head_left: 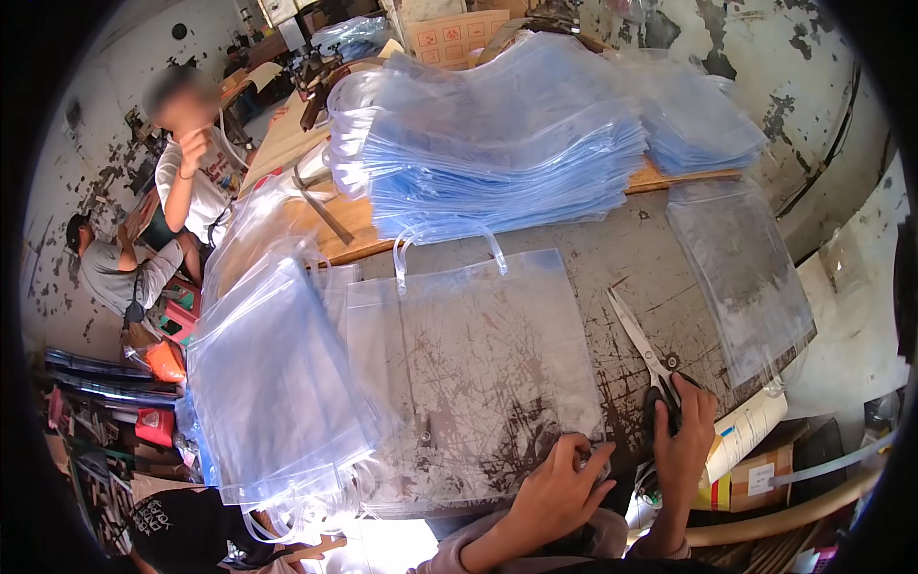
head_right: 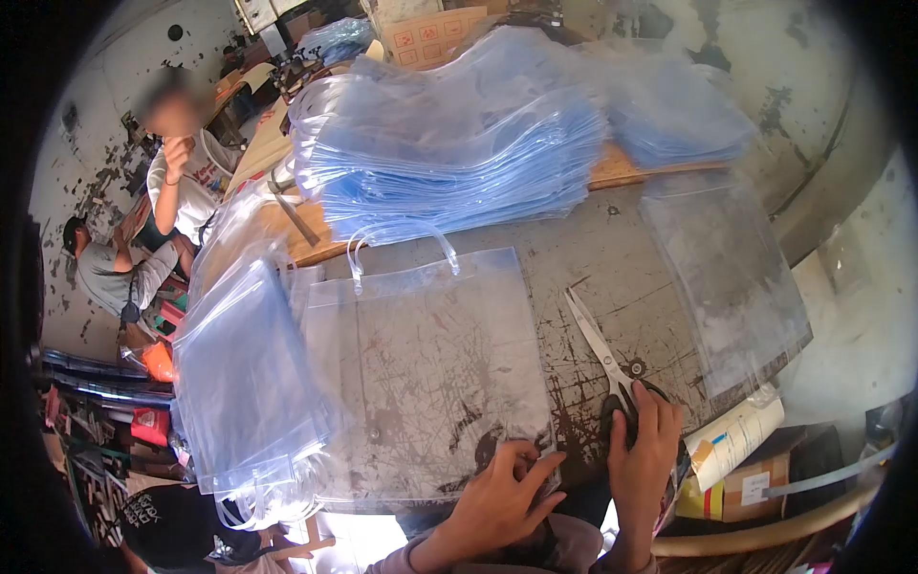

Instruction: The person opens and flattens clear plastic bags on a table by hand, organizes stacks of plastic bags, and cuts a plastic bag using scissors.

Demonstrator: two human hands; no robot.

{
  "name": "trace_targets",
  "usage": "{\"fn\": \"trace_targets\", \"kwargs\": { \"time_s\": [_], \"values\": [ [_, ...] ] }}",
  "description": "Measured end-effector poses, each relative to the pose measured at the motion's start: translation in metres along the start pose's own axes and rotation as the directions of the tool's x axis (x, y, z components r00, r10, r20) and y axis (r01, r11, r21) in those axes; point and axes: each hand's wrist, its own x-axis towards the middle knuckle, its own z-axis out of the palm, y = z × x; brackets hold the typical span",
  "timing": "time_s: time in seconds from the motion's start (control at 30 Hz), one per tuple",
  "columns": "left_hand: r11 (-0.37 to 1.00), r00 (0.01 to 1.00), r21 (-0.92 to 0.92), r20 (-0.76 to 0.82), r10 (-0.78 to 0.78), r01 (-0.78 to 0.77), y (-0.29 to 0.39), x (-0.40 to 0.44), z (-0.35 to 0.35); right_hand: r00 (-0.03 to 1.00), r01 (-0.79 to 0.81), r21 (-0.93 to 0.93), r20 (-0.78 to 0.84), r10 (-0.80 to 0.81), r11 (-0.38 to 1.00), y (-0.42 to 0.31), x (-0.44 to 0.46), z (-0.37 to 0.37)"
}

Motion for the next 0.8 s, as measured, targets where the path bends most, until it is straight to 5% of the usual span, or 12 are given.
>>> {"fn": "trace_targets", "kwargs": {
  "time_s": [0.3,0.8],
  "values": [
    [0.993,0.999,-0.116,-0.032,-0.034,0.030,-0.002,-0.003,-0.001,1.000,-0.012,-0.018,0.022,0.012,1.000,-0.003,-0.001,0.000],
    [0.998,0.994,-0.055,-0.109,0.011,-0.017,-0.004,-0.002,0.001,1.000,-0.006,-0.058,0.021,0.007,0.998,-0.005,-0.005,0.000]
  ]
}}
